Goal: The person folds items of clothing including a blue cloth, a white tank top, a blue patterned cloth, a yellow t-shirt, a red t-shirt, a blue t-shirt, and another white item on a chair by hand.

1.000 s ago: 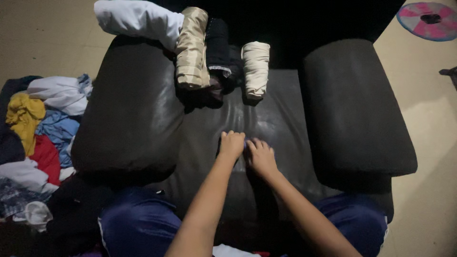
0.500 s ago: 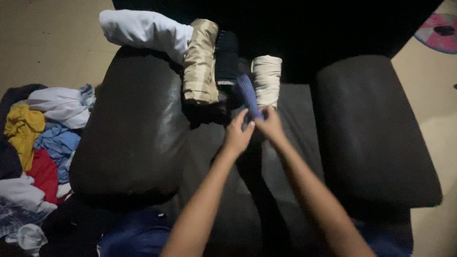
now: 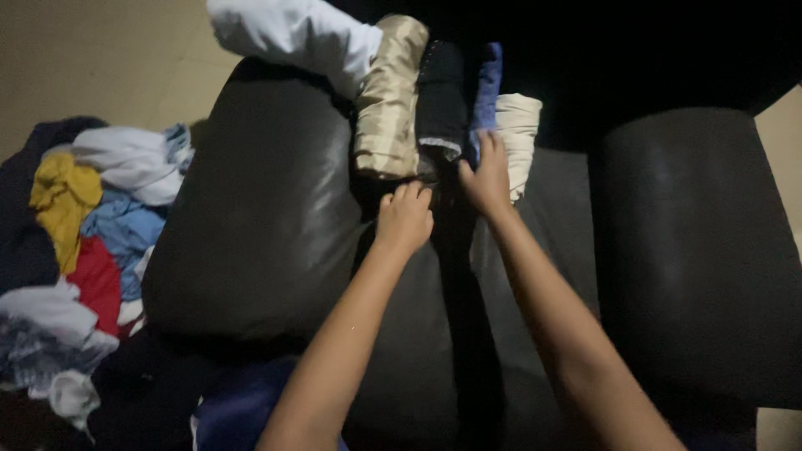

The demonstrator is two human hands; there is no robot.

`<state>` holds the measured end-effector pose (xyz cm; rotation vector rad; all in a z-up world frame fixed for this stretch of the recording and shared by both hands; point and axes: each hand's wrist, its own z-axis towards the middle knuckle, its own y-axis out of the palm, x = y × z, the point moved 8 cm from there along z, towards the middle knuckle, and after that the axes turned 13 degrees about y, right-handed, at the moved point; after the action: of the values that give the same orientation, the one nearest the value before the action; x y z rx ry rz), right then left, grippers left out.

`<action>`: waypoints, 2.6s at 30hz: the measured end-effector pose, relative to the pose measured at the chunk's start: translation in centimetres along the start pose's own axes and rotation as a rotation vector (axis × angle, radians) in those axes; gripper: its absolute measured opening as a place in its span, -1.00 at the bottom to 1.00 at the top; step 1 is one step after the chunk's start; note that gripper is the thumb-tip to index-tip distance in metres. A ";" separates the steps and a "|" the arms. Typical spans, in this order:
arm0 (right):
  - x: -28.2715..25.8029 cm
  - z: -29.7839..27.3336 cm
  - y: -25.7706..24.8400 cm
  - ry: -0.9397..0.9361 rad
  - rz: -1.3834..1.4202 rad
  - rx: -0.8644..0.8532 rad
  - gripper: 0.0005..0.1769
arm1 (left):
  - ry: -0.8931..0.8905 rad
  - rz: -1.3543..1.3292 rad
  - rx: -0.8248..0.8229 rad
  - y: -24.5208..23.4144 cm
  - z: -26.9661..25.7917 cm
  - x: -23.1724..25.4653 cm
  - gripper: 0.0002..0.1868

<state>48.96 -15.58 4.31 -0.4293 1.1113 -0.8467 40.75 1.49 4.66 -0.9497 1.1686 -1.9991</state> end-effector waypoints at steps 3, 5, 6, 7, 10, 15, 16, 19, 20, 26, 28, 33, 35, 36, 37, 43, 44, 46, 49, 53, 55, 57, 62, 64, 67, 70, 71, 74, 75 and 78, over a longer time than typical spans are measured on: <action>-1.0 -4.9 1.0 -0.030 0.148 -0.086 -0.45 | -0.097 -0.081 -0.129 -1.0 -3.3 -0.3 -0.71; -3.7 -8.3 1.4 -0.059 0.244 -0.136 -0.57 | -0.142 -0.111 -0.089 -4.0 -6.8 -0.5 -0.70; -5.3 -9.9 1.7 -0.031 0.268 -0.183 -0.62 | -0.148 -0.127 -0.021 -6.1 -8.9 -0.5 -0.66; -6.9 -11.5 2.3 0.048 0.317 -0.274 -0.64 | -0.155 -0.138 0.046 -8.3 -10.9 -0.6 -0.62; -14.1 -17.1 3.9 0.184 0.401 -0.524 -0.69 | -0.321 -0.141 0.117 -14.7 -18.7 -2.2 -0.61; -28.9 -25.3 5.6 0.057 0.392 -0.782 -0.64 | -0.754 0.287 0.157 -22.1 -34.0 -7.2 -0.38; -31.6 -27.0 5.5 -0.024 0.400 -0.822 -0.64 | -0.824 0.411 0.172 -22.6 -37.1 -8.0 -0.28; -37.5 -30.3 5.5 -0.229 0.392 -0.916 -0.63 | -1.018 0.309 0.002 -19.1 -43.9 -11.3 -0.13; -38.7 -31.1 5.9 -0.271 0.366 -0.940 -0.62 | -1.022 0.260 -0.017 -17.8 -45.2 -12.0 -0.26; -39.8 -33.1 7.4 -0.272 0.268 -1.104 -0.58 | -0.926 0.095 0.082 -15.6 -44.5 -13.6 -0.69; -39.7 -32.7 7.0 -0.276 0.274 -1.097 -0.55 | -0.850 0.081 0.278 -17.9 -42.6 -12.5 -0.69; -40.4 -32.4 7.3 -0.229 0.186 -1.093 -0.49 | -0.897 -0.140 0.401 -20.4 -42.0 -12.3 -0.70; -41.4 -32.7 8.4 -0.280 0.240 -1.106 -0.49 | -0.918 -0.220 0.458 -20.3 -42.8 -13.5 -0.70; -41.8 -32.8 9.3 -0.306 0.268 -1.112 -0.50 | -0.937 -0.278 0.476 -19.8 -43.3 -14.3 -0.71; -42.0 -32.7 10.3 -0.322 0.270 -1.077 -0.48 | -0.956 -0.337 0.495 -19.4 -43.8 -15.5 -0.70; -42.6 -32.8 16.4 -0.473 0.276 -0.947 -0.31 | -0.943 0.032 0.687 -21.6 -46.4 -26.9 -0.80; -42.3 -33.0 16.7 -0.488 0.291 -0.938 -0.33 | -0.908 0.279 0.635 -22.0 -46.2 -28.0 -0.80; -41.6 -32.9 17.4 -0.489 0.303 -0.933 -0.36 | -0.814 0.762 0.512 -22.0 -45.0 -29.3 -0.77; -40.3 -32.4 18.0 -0.420 0.285 -0.970 -0.39 | -0.837 0.818 0.386 -18.9 -44.8 -30.9 -0.73; -39.9 -31.5 17.9 -0.248 0.294 -1.034 -0.45 | -0.947 0.274 0.442 -18.2 -43.4 -34.3 -0.92; -40.3 -31.6 17.4 -0.135 0.328 -1.058 -0.46 | -0.940 0.152 0.700 -20.4 -42.8 -32.5 -0.94; -41.2 -30.9 17.0 -0.019 0.357 -1.075 -0.45 | -0.880 0.030 0.831 -23.7 -42.2 -30.4 -0.94; -41.7 -29.7 15.6 0.672 1.014 -1.326 -0.39 | -0.537 -0.653 0.682 -24.3 -33.8 -18.9 -0.95; -40.4 -27.7 13.9 0.728 1.102 -1.259 -0.36 | -0.088 -0.872 0.462 -23.1 -29.7 -10.7 -0.82; -35.4 -25.2 9.2 0.747 1.135 -1.105 -0.30 | -0.133 -1.330 0.199 -18.1 -29.9 -6.8 -0.65; -28.8 -22.6 3.7 0.686 1.075 -0.972 -0.24 | -0.486 -1.287 0.317 -12.3 -31.9 -8.5 -0.46; -26.5 -22.7 2.5 0.659 1.026 -0.969 -0.30 | -0.615 -1.171 0.396 -10.8 -32.7 -9.4 -0.40; -18.6 -23.5 -2.5 0.569 1.027 -0.977 -0.57 | -0.529 -0.892 0.505 -9.7 -30.4 -9.3 -0.29; -17.0 -24.2 -3.4 0.525 1.127 -0.993 -0.69 | -0.517 -0.937 0.440 -9.0 -29.2 -8.2 -0.31; -12.9 -25.6 -6.6 0.532 1.175 -0.924 -0.74 | -0.416 -0.985 0.272 -7.8 -25.3 -3.7 -0.35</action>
<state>20.79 -7.14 6.17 -0.2069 1.9102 0.6838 20.67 18.94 1.88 -1.9025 0.1499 -2.3766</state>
